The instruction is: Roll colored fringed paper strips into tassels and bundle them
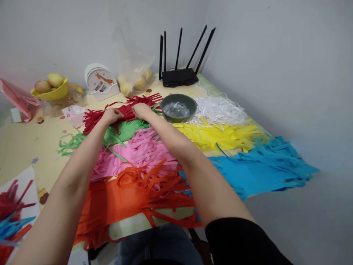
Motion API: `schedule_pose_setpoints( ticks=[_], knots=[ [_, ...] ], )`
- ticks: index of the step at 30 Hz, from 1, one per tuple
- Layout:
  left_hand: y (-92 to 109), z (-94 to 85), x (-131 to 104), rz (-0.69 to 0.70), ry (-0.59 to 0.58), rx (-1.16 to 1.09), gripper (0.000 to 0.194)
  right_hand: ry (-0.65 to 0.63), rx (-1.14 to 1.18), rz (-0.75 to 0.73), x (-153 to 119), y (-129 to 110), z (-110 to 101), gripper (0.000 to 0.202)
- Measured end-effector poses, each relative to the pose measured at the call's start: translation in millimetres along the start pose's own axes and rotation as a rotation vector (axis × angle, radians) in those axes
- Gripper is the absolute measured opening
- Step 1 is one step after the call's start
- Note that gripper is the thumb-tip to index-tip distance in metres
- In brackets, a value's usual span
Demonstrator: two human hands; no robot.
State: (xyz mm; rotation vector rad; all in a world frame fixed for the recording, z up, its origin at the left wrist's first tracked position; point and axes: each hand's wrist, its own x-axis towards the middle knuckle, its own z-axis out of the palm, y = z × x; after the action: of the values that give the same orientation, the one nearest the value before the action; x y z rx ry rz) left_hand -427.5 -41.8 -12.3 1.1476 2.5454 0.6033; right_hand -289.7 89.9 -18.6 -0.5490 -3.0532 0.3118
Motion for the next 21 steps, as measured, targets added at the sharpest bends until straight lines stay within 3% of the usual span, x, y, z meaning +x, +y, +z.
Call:
schedule_pose_setpoints(
  ticks=[9, 13, 17, 21],
  knots=[
    [3.2, 1.6, 0.8, 0.019, 0.001, 0.082, 0.016, 0.024, 0.029, -0.007, 0.6, 1.4, 1.2, 0.021],
    [4.0, 4.1, -0.1, -0.003, 0.056, 0.134, 0.019, 0.05, 0.06, -0.032, -4.6, 0.7, -6.3, 0.033],
    [4.5, 6.1, -1.6, -0.011, 0.126, 0.183, 0.026, 0.153, 0.074, -0.087, -18.6, -15.4, -7.9, 0.036],
    [4.2, 7.2, -5.2, -0.003, 0.175, 0.225, 0.032, 0.072, 0.073, -0.154, -20.7, -41.6, 9.4, 0.034]
  ],
)
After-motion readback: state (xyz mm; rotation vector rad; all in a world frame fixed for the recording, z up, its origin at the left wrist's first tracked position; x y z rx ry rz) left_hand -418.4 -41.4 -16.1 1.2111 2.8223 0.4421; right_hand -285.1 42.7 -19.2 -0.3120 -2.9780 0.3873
